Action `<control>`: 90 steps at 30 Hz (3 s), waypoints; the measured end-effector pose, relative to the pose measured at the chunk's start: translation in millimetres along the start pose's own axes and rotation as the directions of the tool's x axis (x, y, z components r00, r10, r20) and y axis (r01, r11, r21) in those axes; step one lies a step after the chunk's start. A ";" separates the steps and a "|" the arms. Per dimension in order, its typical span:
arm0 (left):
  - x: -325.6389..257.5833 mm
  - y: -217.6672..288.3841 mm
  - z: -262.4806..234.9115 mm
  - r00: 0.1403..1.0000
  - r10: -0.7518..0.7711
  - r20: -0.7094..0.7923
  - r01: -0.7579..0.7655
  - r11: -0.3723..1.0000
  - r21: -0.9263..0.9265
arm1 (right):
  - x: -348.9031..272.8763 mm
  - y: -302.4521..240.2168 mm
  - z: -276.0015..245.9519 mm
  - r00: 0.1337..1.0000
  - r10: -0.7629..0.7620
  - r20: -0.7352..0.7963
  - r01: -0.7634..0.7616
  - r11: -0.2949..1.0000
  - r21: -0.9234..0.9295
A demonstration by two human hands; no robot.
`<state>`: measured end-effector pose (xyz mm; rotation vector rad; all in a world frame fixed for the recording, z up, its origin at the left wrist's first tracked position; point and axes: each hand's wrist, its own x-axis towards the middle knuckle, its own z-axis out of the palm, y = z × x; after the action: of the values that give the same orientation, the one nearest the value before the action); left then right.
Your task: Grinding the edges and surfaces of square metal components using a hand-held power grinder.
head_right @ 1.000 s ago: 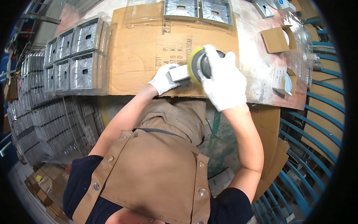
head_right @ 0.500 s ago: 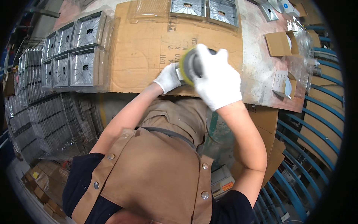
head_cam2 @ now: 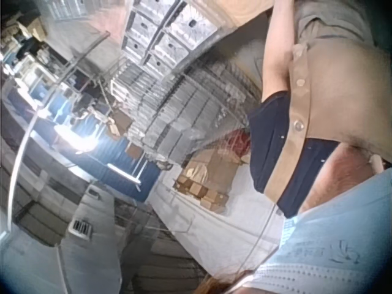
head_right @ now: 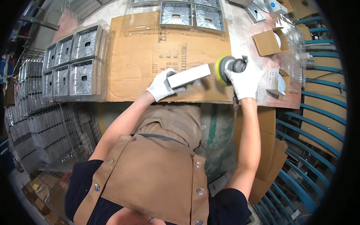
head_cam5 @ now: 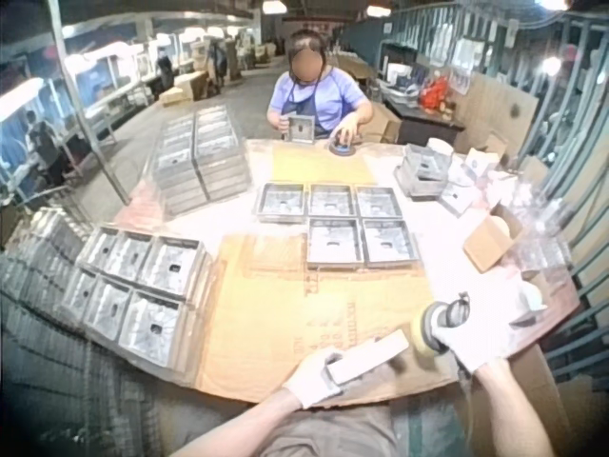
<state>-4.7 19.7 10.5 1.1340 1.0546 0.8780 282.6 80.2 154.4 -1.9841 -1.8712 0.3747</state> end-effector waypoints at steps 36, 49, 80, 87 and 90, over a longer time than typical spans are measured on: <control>-17.5 51.4 -36.7 0.898 -0.432 -0.080 0.116 0.409 -0.905 | -47.8 3.0 67.5 0.979 0.175 0.107 -0.162 0.979 -0.121; 46.7 156.3 -94.9 0.763 0.461 -0.454 -0.279 0.867 0.413 | -51.8 14.0 82.3 0.992 0.116 -0.041 -0.120 0.988 -0.099; 185.2 100.0 -75.2 0.827 0.553 -0.106 -0.031 0.232 0.972 | -54.4 17.0 79.6 0.978 0.205 -0.038 -0.208 0.973 -0.102; 217.9 63.8 -80.2 0.948 0.138 -0.286 0.218 0.370 0.903 | -52.6 16.5 92.8 0.990 0.094 -0.101 -0.105 0.989 -0.107; 224.0 62.9 -95.2 0.973 0.117 -0.201 0.149 0.348 0.926 | -52.4 12.2 93.1 0.991 0.086 -0.101 -0.096 0.990 -0.102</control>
<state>-34.4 269.2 18.9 2.0147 1.8978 0.2832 248.0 36.5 62.4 -2.1235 -1.7793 0.2038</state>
